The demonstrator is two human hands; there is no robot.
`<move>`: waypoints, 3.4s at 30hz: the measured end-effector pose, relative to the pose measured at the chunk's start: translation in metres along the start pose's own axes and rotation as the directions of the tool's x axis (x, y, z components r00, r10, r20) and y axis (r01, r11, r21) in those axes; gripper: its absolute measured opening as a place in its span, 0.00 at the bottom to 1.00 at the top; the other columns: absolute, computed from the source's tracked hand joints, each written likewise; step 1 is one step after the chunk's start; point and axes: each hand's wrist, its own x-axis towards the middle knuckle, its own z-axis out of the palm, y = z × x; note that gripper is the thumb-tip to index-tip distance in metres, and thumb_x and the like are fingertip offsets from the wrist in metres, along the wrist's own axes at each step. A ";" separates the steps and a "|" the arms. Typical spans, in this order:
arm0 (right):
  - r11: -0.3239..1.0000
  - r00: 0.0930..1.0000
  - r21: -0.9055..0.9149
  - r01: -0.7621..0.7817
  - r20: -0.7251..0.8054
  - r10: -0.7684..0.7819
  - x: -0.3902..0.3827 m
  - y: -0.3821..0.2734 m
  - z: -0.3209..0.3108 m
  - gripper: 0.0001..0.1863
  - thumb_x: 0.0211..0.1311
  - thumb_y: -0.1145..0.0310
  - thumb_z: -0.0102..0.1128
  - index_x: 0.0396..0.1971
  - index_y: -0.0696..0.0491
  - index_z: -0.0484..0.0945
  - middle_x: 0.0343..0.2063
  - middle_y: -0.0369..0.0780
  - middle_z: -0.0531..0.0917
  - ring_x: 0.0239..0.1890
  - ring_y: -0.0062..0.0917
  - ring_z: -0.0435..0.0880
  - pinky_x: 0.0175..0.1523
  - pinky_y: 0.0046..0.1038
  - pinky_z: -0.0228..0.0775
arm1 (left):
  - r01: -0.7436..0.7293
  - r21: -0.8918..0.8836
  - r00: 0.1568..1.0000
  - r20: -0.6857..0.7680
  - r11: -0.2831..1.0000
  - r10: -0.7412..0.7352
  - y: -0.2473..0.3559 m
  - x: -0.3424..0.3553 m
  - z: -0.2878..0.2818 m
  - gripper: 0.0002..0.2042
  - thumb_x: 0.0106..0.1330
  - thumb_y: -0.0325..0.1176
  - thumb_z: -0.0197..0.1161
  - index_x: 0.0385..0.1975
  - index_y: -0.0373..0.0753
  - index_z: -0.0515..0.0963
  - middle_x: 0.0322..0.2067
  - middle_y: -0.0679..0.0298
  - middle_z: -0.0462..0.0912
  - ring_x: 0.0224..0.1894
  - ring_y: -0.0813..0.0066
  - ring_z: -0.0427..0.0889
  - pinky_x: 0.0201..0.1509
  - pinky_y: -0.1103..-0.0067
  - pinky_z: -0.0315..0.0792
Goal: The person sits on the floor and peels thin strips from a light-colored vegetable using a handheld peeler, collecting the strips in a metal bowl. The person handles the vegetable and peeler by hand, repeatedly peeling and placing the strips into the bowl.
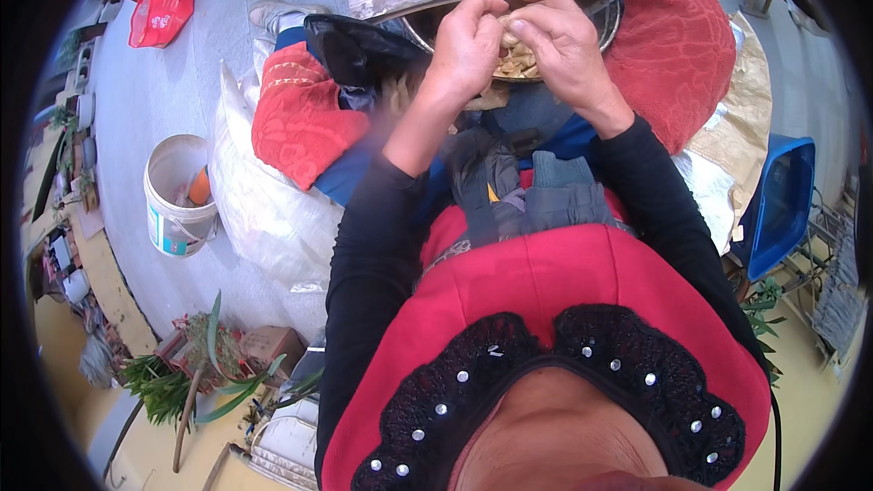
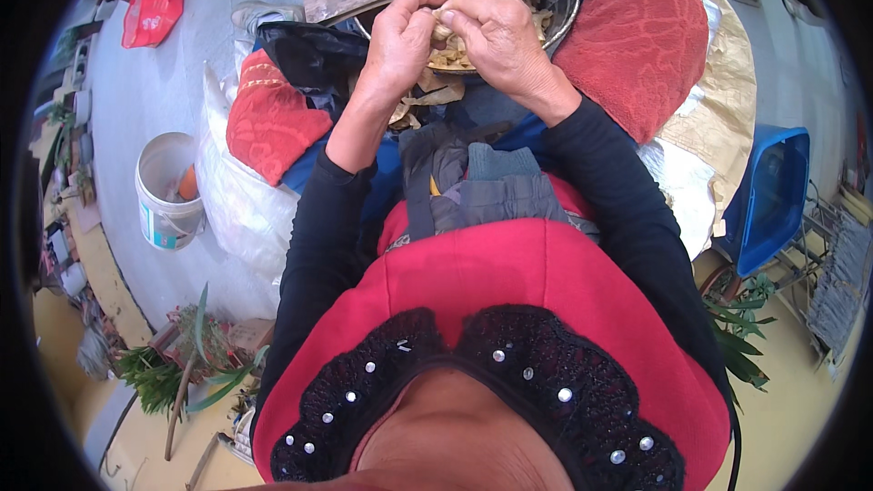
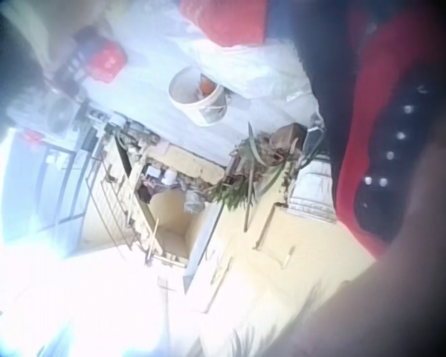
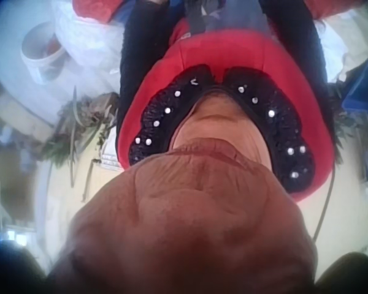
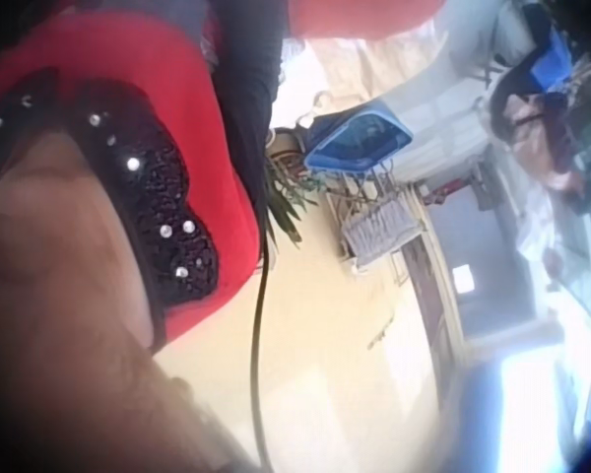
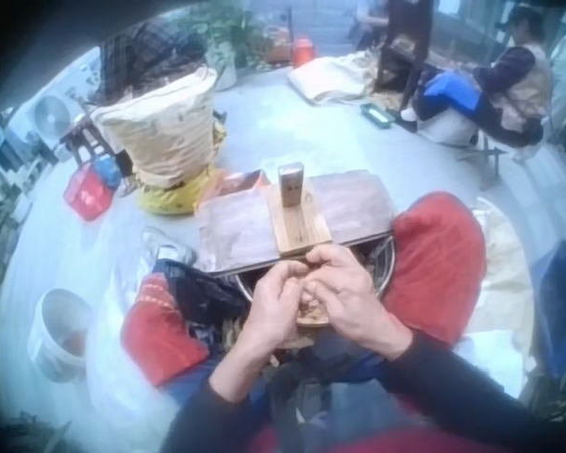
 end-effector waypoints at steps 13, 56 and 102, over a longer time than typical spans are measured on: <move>0.585 0.830 0.623 -0.519 0.203 0.520 0.031 0.016 -0.024 0.11 0.70 0.69 0.55 0.45 0.60 0.78 0.39 0.37 0.80 0.38 0.17 0.78 0.45 0.19 0.71 | -0.291 0.561 0.930 -0.025 0.775 0.367 0.003 -0.034 -0.006 0.06 0.68 0.35 0.58 0.37 0.40 0.76 0.24 0.53 0.80 0.27 0.52 0.80 0.30 0.66 0.73; 0.955 0.944 -0.110 -0.274 0.158 0.289 0.072 0.073 -0.010 0.10 0.64 0.64 0.57 0.37 0.55 0.80 0.28 0.42 0.82 0.33 0.31 0.82 0.42 0.31 0.73 | -0.199 0.541 0.972 0.003 0.817 0.235 -0.003 0.100 -0.045 0.12 0.66 0.38 0.60 0.37 0.34 0.81 0.26 0.60 0.83 0.30 0.72 0.80 0.37 0.74 0.72; 0.948 0.989 0.285 -0.140 -0.008 0.148 0.034 -0.009 -0.021 0.13 0.71 0.71 0.56 0.52 0.57 0.81 0.37 0.32 0.85 0.37 0.13 0.81 0.42 0.14 0.73 | 0.016 -0.297 0.988 0.154 0.955 0.031 0.046 -0.009 0.002 0.13 0.73 0.30 0.54 0.52 0.33 0.74 0.27 0.71 0.76 0.19 0.92 0.65 0.21 0.91 0.56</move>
